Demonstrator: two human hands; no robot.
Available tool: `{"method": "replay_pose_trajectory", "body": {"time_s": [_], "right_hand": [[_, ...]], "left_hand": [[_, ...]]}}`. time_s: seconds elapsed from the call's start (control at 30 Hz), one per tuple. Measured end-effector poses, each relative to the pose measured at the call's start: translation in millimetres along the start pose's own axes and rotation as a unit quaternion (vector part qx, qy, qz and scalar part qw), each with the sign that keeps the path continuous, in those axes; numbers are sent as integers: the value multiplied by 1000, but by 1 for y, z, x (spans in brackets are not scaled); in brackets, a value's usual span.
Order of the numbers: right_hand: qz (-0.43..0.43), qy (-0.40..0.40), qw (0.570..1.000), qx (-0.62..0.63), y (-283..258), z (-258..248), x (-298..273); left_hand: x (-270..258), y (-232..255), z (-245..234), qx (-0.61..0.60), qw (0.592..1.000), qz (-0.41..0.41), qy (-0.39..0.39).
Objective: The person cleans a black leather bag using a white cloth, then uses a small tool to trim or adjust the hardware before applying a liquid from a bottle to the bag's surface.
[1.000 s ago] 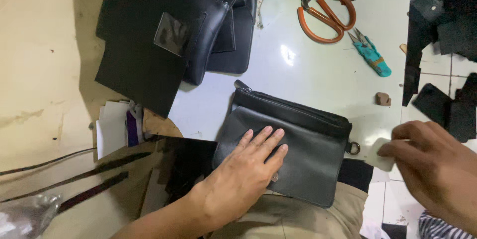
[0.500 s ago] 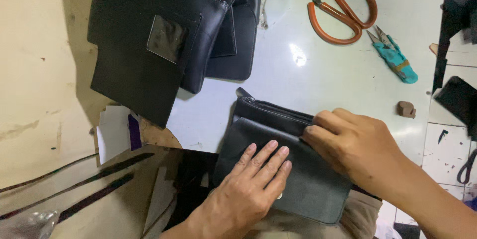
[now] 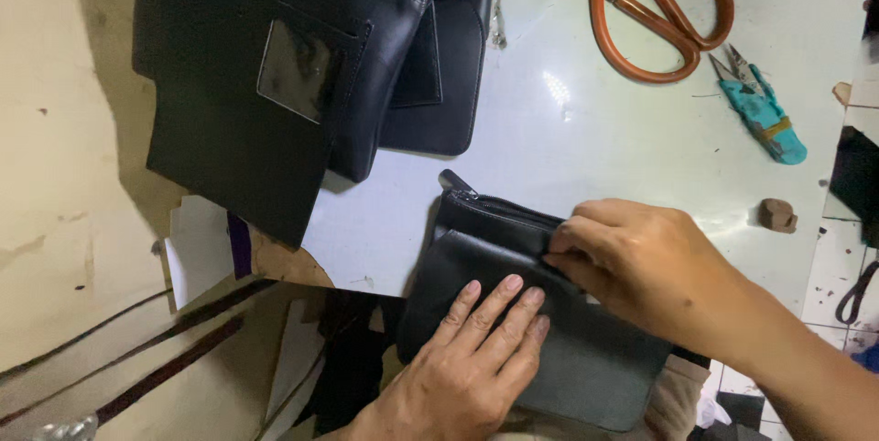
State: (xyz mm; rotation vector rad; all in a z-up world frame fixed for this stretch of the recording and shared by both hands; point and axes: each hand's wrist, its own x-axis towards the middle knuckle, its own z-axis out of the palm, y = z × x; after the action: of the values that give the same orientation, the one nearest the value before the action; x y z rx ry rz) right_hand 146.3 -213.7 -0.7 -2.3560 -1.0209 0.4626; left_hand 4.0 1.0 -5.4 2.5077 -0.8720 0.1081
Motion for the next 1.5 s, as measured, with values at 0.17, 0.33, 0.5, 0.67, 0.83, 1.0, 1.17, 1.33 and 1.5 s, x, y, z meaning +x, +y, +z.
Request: {"method": "replay_pose_trajectory", "body": {"time_s": [0.17, 0.33, 0.5, 0.67, 0.83, 1.0, 1.17, 1.33, 1.5], "right_hand": [[26, -32, 999, -4, 2, -3, -1], [43, -25, 999, 3, 1, -2, -3], [6, 0, 999, 33, -3, -5, 4], [53, -29, 998, 18, -2, -1, 3], [21, -27, 999, -12, -4, -1, 8], [136, -21, 989, 46, -1, -39, -26], [138, -70, 988, 15, -2, -19, -52], [81, -103, 991, -41, 22, -14, -67], [-85, -26, 995, -35, -9, -2, -4]], "left_hand": [[1, -2, -6, 1, 1000, 2, -17], [-1, -3, -1, -13, 1000, 5, 5], [-1, -3, -2, 1, 1000, 5, -3], [-2, -1, -1, -12, 1000, -8, 4], [1, -1, -5, 2, 1000, -9, -8], [-3, -2, 1, -26, 999, -9, 22], [-2, -3, 1, -3, 999, -9, 34], [-4, -2, 4, -6, 1000, -10, 23], [-4, -1, 2, -29, 999, -24, 11]]}}
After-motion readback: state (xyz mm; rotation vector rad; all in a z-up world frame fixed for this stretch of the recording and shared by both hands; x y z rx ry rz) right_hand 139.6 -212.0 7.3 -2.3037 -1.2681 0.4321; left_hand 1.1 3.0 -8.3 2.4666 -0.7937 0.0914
